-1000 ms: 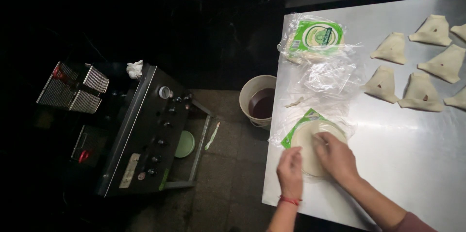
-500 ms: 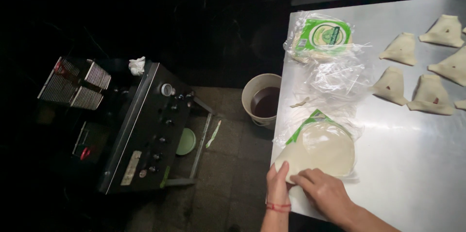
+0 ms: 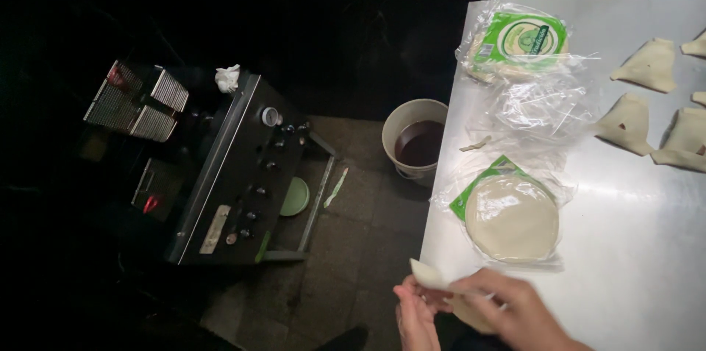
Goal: Folding and filling dough circles with a meat mixture into triangular pastry shapes on a prep table.
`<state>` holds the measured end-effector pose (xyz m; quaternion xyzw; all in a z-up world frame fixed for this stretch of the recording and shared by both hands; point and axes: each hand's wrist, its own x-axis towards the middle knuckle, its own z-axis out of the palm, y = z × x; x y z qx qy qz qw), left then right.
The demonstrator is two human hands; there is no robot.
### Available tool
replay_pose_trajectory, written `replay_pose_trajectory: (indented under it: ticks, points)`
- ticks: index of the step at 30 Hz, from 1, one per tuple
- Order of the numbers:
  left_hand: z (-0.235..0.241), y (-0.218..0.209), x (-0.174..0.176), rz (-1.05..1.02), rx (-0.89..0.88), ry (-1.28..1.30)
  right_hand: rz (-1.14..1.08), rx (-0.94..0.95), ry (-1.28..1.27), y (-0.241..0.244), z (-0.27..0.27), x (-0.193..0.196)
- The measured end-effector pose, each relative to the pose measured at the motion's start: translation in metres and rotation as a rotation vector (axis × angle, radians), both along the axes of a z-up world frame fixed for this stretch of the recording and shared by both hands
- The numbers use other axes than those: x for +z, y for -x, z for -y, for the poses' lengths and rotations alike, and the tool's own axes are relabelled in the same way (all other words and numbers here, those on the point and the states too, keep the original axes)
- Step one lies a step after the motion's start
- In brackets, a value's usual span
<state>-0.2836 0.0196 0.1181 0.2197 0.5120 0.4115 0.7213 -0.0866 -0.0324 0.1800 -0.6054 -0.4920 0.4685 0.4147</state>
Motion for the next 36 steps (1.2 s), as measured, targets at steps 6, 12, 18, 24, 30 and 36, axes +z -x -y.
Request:
replay_pose_trajectory:
  ticks: [6,12,18,24,30,36]
  points:
    - [-0.001,-0.070,0.044,0.546,-0.230,-0.036,-0.616,-0.583,0.278,-0.062,0.004,0.048]
    - [-0.002,-0.125,0.084,0.884,-0.600,0.150,-0.718,-0.872,0.236,-0.100,0.051,0.058]
    - [0.022,-0.159,0.054,0.300,-0.859,-0.237,-0.572,-0.961,0.332,-0.123,0.119,0.021]
    - [0.043,-0.184,0.116,-0.335,-1.339,-1.031,0.110,-0.665,0.098,-0.160,0.177,0.017]
    - [0.056,-0.210,0.159,-0.322,-1.488,-1.214,0.287,-0.240,0.170,-0.183,0.206,0.052]
    - [0.056,-0.218,0.089,-0.304,-1.516,-0.818,0.251,-0.485,0.271,-0.177,0.245,0.017]
